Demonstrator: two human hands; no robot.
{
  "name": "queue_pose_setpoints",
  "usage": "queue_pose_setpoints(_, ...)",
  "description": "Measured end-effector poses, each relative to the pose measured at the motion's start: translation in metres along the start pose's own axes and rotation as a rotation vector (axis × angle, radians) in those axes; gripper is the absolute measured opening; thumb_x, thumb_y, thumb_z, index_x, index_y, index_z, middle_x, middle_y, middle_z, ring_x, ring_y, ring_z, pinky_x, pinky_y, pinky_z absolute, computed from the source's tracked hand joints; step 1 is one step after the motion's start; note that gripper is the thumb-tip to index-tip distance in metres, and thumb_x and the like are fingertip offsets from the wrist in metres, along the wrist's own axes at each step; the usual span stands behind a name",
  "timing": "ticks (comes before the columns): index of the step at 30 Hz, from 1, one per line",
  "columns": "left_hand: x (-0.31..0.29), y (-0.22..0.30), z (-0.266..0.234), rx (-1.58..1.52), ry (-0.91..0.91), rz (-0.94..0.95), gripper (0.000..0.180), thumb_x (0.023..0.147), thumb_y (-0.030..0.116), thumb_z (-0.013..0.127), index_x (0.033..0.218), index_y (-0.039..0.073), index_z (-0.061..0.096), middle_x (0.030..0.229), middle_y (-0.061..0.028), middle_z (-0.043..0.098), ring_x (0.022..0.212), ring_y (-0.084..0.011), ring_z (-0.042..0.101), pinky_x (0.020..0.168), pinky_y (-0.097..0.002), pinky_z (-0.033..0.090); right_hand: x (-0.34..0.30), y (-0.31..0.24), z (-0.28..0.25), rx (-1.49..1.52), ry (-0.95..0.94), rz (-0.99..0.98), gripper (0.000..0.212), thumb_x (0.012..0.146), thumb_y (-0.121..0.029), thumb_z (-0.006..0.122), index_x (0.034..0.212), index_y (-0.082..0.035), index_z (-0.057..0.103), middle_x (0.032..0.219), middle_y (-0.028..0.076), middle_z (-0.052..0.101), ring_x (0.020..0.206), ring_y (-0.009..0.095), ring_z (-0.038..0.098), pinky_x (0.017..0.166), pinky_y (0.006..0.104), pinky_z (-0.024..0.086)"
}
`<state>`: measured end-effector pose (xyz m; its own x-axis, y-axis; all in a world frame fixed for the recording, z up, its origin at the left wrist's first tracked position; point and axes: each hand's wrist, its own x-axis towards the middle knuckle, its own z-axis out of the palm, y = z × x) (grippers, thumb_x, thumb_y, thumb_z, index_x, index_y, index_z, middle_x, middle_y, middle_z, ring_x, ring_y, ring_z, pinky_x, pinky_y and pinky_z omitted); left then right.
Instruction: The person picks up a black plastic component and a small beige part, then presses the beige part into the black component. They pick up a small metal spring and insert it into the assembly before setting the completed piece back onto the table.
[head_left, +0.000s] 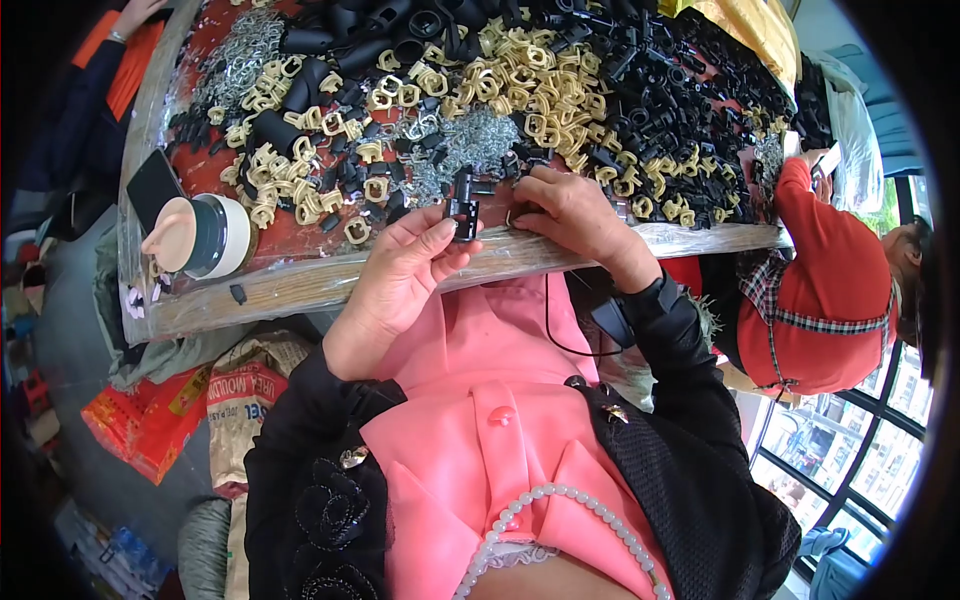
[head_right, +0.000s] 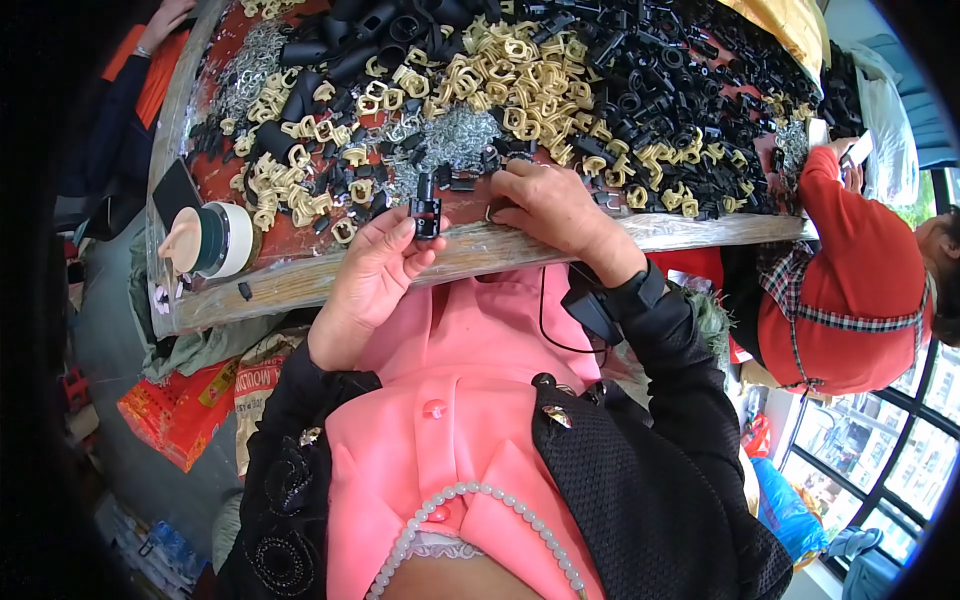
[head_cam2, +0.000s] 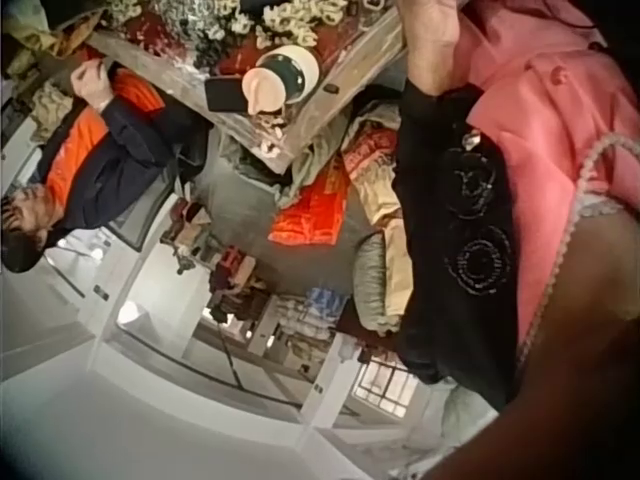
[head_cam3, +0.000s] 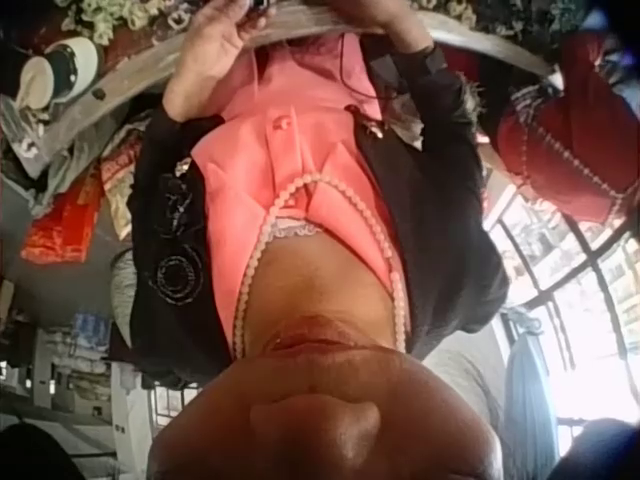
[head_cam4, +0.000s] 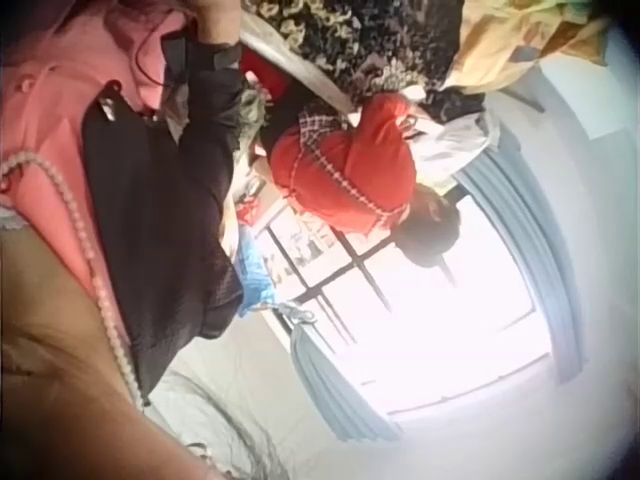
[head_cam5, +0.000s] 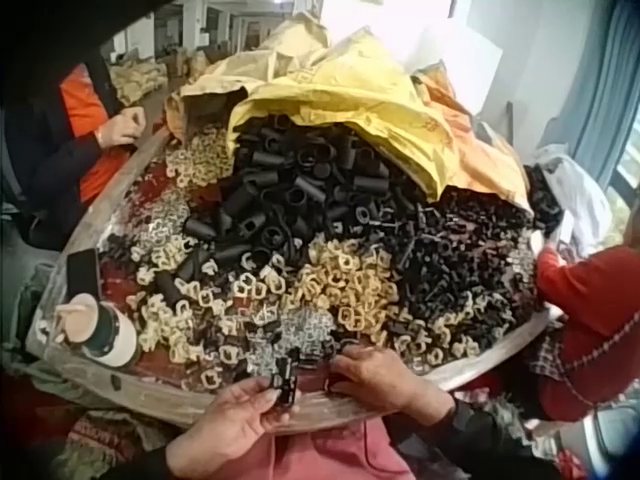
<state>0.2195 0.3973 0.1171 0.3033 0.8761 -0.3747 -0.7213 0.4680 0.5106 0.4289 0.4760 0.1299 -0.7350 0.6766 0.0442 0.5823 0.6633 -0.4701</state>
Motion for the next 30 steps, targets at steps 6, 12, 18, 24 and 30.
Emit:
queue_pose_setpoints(6, -0.002, -0.001, -0.003, 0.007, -0.002, -0.003, 0.016, 0.080, 0.010, 0.055, 0.093, 0.001, 0.054, 0.086, -0.0073, 0.059, 0.079, -0.0182, 0.060, 0.067, -0.0227, 0.049, -0.001, 0.007, 0.006, -0.034, 0.023, 0.038, 0.015, 0.072, -0.016, 0.057, 0.082, -0.007, 0.052, 0.074, 0.009, 0.050, 0.071, 0.028, 0.054, 0.058, 0.0369, 0.043)
queue_pose_setpoints(12, -0.001, -0.001, -0.002, 0.021, -0.016, -0.003, 0.018, 0.081, 0.011, 0.054, 0.096, 0.000, 0.052, 0.090, -0.0098, 0.058, 0.079, -0.0181, 0.059, 0.067, -0.0227, 0.050, -0.008, 0.005, 0.009, -0.008, 0.191, 0.035, 0.011, 0.072, -0.013, 0.057, 0.077, -0.005, 0.052, 0.072, 0.009, 0.048, 0.067, 0.029, 0.052, 0.057, 0.0356, 0.042)
queue_pose_setpoints(18, 0.000, -0.002, -0.006, 0.042, -0.033, 0.011, 0.023, 0.082, 0.013, 0.052, 0.100, -0.001, 0.050, 0.098, -0.0144, 0.057, 0.081, -0.0179, 0.059, 0.068, -0.0230, 0.050, -0.006, 0.006, 0.012, -0.066, 0.164, -0.048, 0.009, 0.072, -0.010, 0.056, 0.077, -0.005, 0.051, 0.073, 0.009, 0.047, 0.067, 0.029, 0.051, 0.058, 0.0351, 0.042)
queue_pose_setpoints(24, -0.003, -0.002, 0.001, 0.015, 0.010, 0.018, 0.015, 0.080, 0.010, 0.056, 0.092, 0.001, 0.054, 0.085, -0.0070, 0.059, 0.078, -0.0185, 0.060, 0.067, -0.0241, 0.049, -0.006, 0.005, 0.016, -0.207, 0.111, -0.060, 0.008, 0.073, -0.009, 0.054, 0.077, -0.005, 0.048, 0.075, 0.010, 0.047, 0.068, 0.028, 0.052, 0.057, 0.0349, 0.042)
queue_pose_setpoints(30, 0.007, -0.010, 0.001, 0.079, -0.058, 0.062, 0.023, 0.082, 0.011, 0.052, 0.102, 0.000, 0.050, 0.098, -0.0132, 0.056, 0.088, -0.0187, 0.057, 0.075, -0.0274, 0.047, -0.012, -0.001, 0.007, 0.078, 0.245, 0.045, 0.005, 0.076, -0.006, 0.052, 0.077, -0.003, 0.048, 0.073, 0.011, 0.048, 0.067, 0.029, 0.051, 0.056, 0.0343, 0.041)
